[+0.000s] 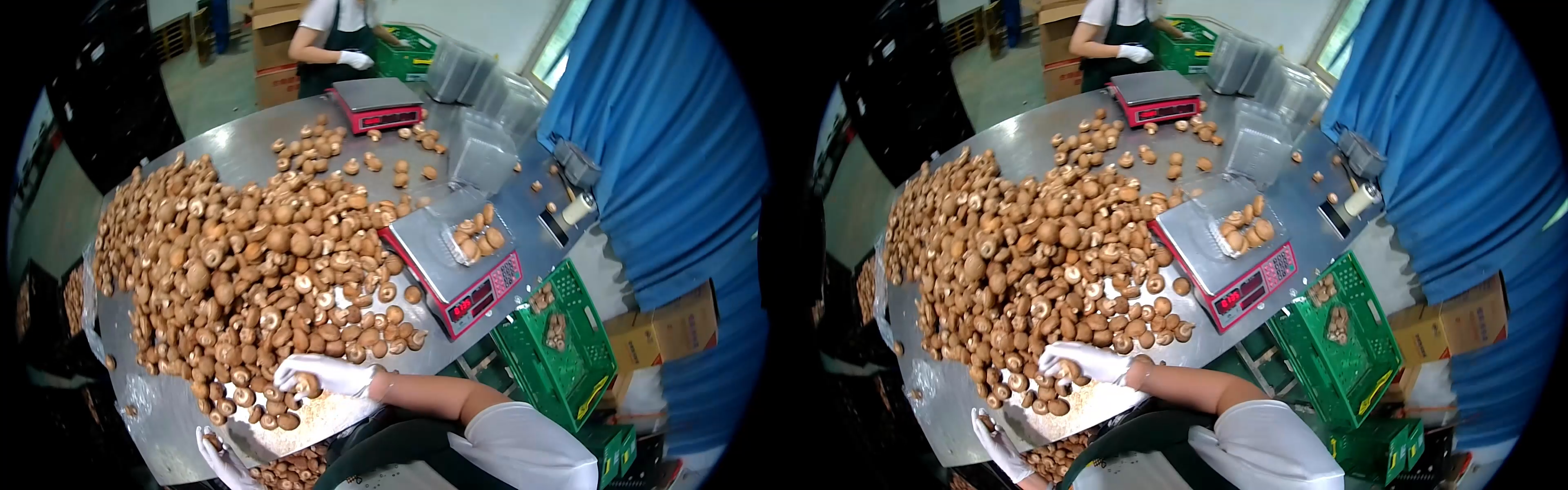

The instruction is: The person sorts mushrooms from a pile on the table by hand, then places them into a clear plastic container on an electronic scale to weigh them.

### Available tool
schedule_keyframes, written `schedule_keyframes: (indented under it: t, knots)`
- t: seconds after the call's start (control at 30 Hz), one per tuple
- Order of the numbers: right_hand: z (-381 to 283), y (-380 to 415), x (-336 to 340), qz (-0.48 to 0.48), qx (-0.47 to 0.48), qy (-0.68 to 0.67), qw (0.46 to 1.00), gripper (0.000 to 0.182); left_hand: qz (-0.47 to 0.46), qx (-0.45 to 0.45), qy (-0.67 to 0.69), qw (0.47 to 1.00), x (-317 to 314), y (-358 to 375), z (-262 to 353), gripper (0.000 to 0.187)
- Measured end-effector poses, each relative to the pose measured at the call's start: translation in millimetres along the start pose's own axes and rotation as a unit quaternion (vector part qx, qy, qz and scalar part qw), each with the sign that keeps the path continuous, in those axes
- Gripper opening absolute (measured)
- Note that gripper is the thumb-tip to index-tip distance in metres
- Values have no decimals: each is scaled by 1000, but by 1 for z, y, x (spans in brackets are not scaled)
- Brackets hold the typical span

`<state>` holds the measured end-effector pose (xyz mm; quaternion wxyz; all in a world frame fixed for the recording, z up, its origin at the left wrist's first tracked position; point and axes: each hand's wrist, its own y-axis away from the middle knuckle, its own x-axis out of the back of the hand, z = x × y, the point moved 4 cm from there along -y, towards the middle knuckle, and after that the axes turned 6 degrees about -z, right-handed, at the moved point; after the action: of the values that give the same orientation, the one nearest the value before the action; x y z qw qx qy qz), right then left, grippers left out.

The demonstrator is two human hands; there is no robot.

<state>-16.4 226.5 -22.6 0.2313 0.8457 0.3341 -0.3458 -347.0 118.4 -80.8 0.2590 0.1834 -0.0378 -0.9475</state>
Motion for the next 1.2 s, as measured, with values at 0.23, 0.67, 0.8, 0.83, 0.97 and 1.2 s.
schedule_keyframes:
  t: [0.23, 0.67, 0.8, 0.83, 0.97, 1.2]
  knots:
    - [-75, 150, 58, 155, 54, 206, 965, 20, -181, 20, -124, 975, -225, 27, 12, 53]
    - [-286, 299, 172, 325, 173, 789, 492, 46, -400, -252, -265, 841, -610, 146, -106, 48]
    - [-290, 314, 177, 278, 199, 760, 553, 46, -385, -366, -448, 719, -632, 164, -118, 48]
    - [-294, 323, 177, 287, 227, 746, 556, 43, -378, -353, -433, 738, -626, 167, -114, 48]
    - [-295, 361, 200, 381, 256, 693, 557, 39, -310, -292, -379, 822, -560, 178, -95, 38]
    - [-274, 377, 248, 468, 167, 549, 672, 36, -119, -156, -402, 894, -433, 122, -118, 40]
